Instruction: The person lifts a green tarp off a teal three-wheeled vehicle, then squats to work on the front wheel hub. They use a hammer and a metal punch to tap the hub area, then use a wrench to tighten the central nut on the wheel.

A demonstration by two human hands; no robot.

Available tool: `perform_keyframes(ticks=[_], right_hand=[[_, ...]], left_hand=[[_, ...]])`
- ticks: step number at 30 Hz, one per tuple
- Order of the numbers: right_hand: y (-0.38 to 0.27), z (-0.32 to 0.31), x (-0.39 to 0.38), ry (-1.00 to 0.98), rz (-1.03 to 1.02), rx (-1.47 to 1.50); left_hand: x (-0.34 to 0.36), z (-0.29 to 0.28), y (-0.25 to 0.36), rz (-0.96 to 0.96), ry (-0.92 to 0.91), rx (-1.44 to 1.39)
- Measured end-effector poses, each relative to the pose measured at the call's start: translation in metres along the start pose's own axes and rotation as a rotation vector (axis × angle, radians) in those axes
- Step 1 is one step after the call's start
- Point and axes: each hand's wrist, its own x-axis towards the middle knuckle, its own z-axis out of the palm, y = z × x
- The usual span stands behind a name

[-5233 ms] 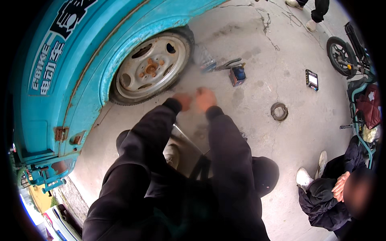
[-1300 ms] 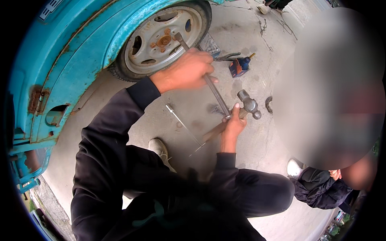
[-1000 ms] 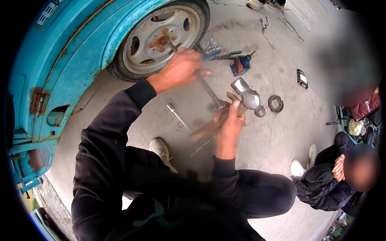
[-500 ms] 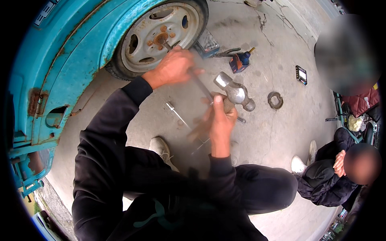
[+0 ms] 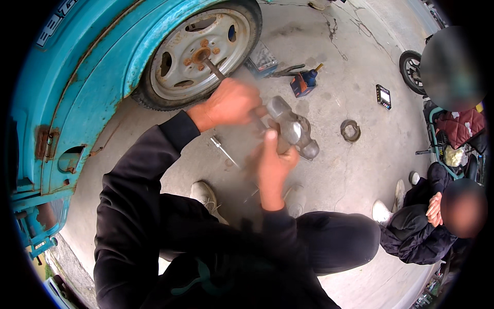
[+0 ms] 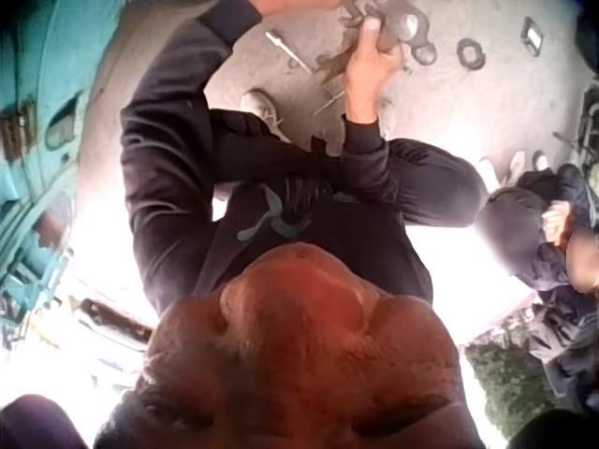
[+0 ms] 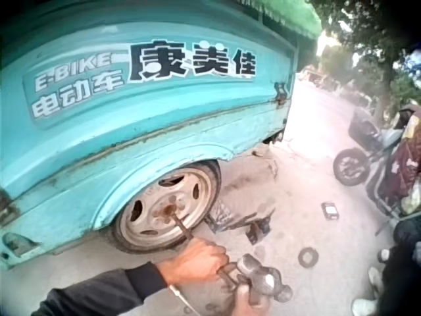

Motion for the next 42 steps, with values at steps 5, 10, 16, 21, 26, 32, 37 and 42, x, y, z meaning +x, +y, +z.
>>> perform_keyframes(ticks=[5,10,16,21,26,32,37,42], right_hand=[[0.002,-0.036,-0.017,0.063,-0.005,-0.087],[-0.003,-0.033,-0.032,-0.063,-0.083,-0.062],[0.007,-0.025,-0.041,0.038,0.264,-0.061],[-0.004,-0.039,-0.031,-0.177,-0.213,0.021],[0.012,-0.033,-0.028,0.012,0.321,0.024],[0.071,-0.085,0.025,0.047,0.592,0.121],[0.170,-0.112,0.000,-0.321,0.186,-1.071],[0.184,-0.060,-0.085,-0.768,0.218,-1.153]], left_hand=[[0.010,-0.006,0.001,0.084,0.154,0.005],[0.013,-0.007,-0.001,0.085,0.241,-0.028],[0.009,-0.010,-0.008,0.106,0.241,-0.011],[0.012,-0.005,-0.007,0.128,0.121,0.005],[0.016,0.001,-0.007,0.145,0.155,-0.051],[0.032,-0.003,0.044,0.102,0.009,-0.088],[0.019,0.037,0.072,-0.012,-0.335,-0.245],[-0.068,0.088,-0.005,-0.422,-0.561,-0.234]])
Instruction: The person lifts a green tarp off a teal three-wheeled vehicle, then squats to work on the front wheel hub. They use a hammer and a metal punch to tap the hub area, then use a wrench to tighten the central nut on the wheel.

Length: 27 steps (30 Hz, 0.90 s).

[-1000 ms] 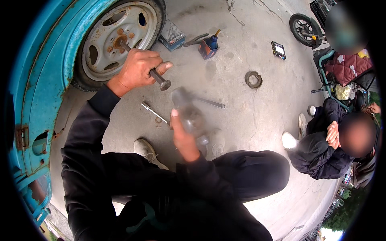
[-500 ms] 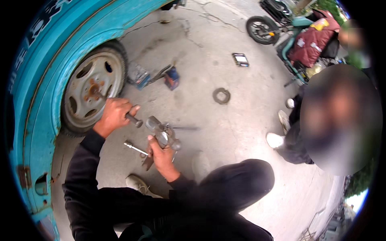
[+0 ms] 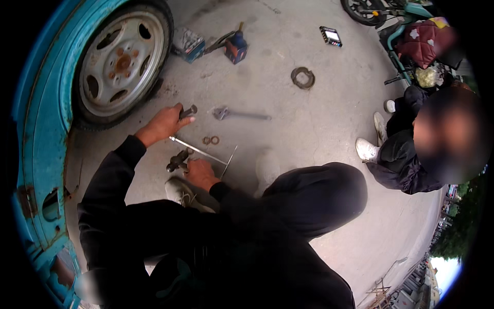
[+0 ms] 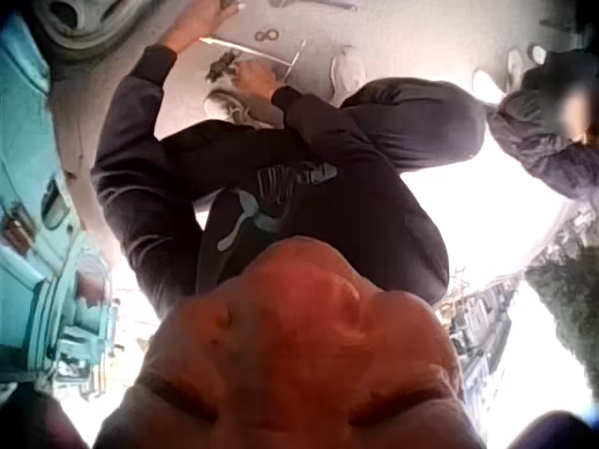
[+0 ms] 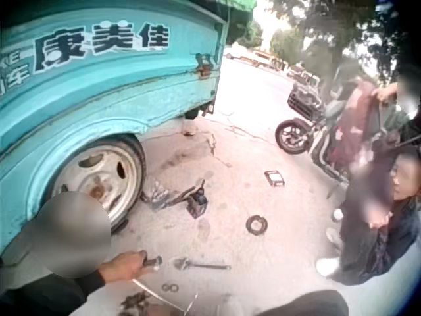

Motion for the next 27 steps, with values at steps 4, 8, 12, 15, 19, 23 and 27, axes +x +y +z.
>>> perform_keyframes(ticks=[4,8,12,15,19,23,27], right_hand=[[-0.011,0.044,-0.006,-0.058,-0.125,-0.198],[0.015,0.068,-0.010,0.119,-0.350,-0.169],[0.032,0.049,-0.003,0.336,-0.079,-0.037],[0.052,0.028,0.014,0.447,0.041,0.023],[0.061,0.009,0.035,0.606,0.110,0.054],[0.081,-0.013,0.047,0.497,0.003,-0.140],[0.084,-0.015,0.045,0.389,-0.001,-0.195]], left_hand=[[-0.040,0.012,-0.063,-0.182,-0.117,0.020],[-0.066,0.048,-0.093,-0.223,-0.126,0.053],[-0.066,0.072,-0.110,-0.214,-0.253,0.060],[-0.060,0.079,-0.120,-0.215,-0.346,0.093],[-0.066,0.076,-0.125,-0.220,-0.583,0.131],[-0.052,0.058,-0.094,-0.001,-0.740,0.258],[-0.036,0.098,-0.069,0.035,-0.467,0.181]])
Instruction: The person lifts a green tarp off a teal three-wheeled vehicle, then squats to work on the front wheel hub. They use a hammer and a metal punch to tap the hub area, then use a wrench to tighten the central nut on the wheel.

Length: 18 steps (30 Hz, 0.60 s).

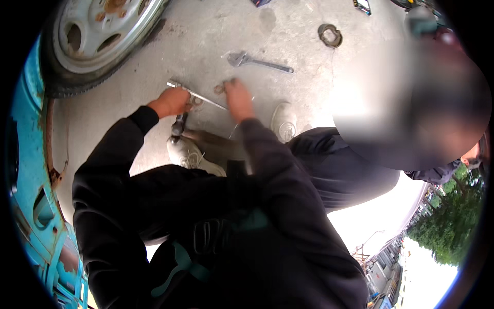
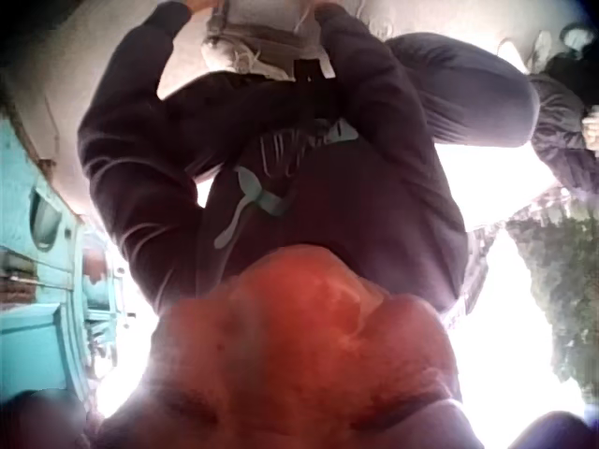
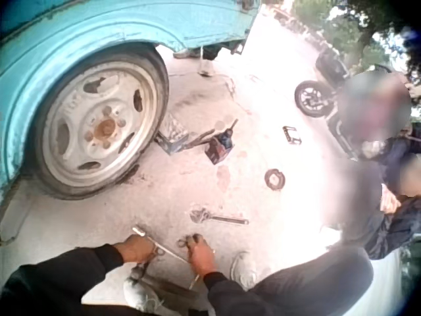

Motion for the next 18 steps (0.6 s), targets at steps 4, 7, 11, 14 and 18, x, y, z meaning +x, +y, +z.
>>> perform_keyframes(ticks=[4,7,11,14,18], right_hand=[[0.031,0.017,-0.004,0.081,0.000,-0.104],[0.032,0.007,0.014,0.001,-0.006,-0.121],[0.043,-0.001,0.019,-0.059,0.126,0.045],[0.039,-0.004,0.021,0.025,0.130,0.219],[0.031,0.008,0.050,0.308,0.322,0.701]], left_hand=[[0.020,0.058,0.013,0.043,0.386,-0.048],[0.024,0.049,0.027,-0.047,0.367,-0.030],[0.033,0.053,0.035,-0.209,0.318,-0.071],[0.022,0.057,0.030,-0.176,0.407,-0.182],[0.020,0.061,0.031,-0.153,0.515,-0.182]])
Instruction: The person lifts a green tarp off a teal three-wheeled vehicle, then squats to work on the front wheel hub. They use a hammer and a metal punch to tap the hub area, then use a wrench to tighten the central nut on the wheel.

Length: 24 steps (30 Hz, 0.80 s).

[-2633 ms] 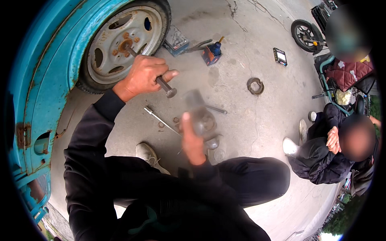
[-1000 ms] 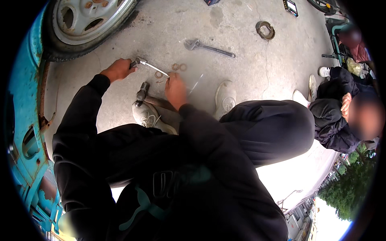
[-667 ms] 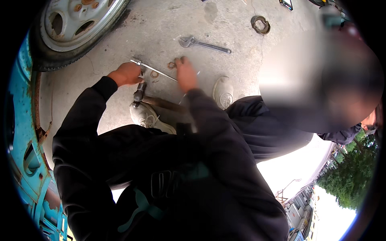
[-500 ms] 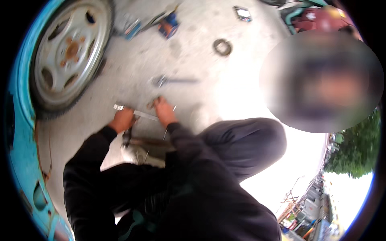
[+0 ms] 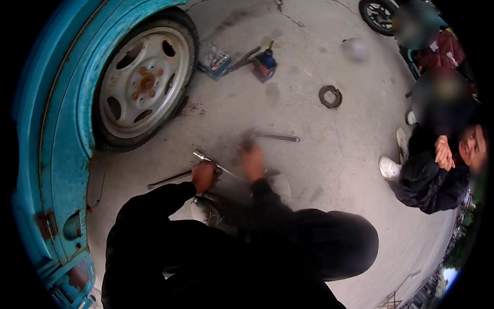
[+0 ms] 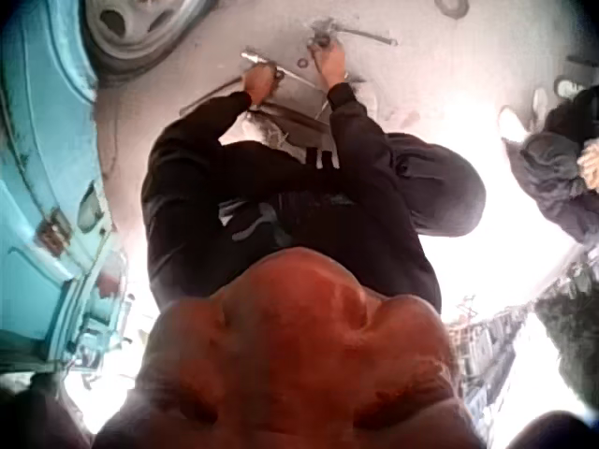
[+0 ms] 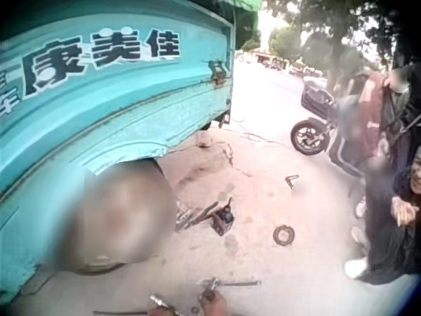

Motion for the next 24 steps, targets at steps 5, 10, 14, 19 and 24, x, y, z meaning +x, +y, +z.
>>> perform_keyframes(ticks=[5,10,14,19,24], right_hand=[[-0.077,0.050,0.009,-0.253,0.257,0.481],[-0.106,0.059,0.011,-0.353,0.415,0.562],[-0.104,0.063,0.017,-0.340,0.487,0.628],[-0.118,0.072,0.019,-0.356,0.578,0.747],[-0.145,0.069,0.041,-0.506,0.543,0.785]], left_hand=[[-0.011,0.006,-0.002,-0.094,0.036,0.048],[-0.009,0.016,0.006,-0.148,-0.048,0.114],[-0.011,0.022,0.021,-0.195,0.010,0.128],[-0.008,0.020,0.017,-0.367,0.076,-0.063],[0.018,-0.077,0.048,-0.862,0.556,-0.710]])
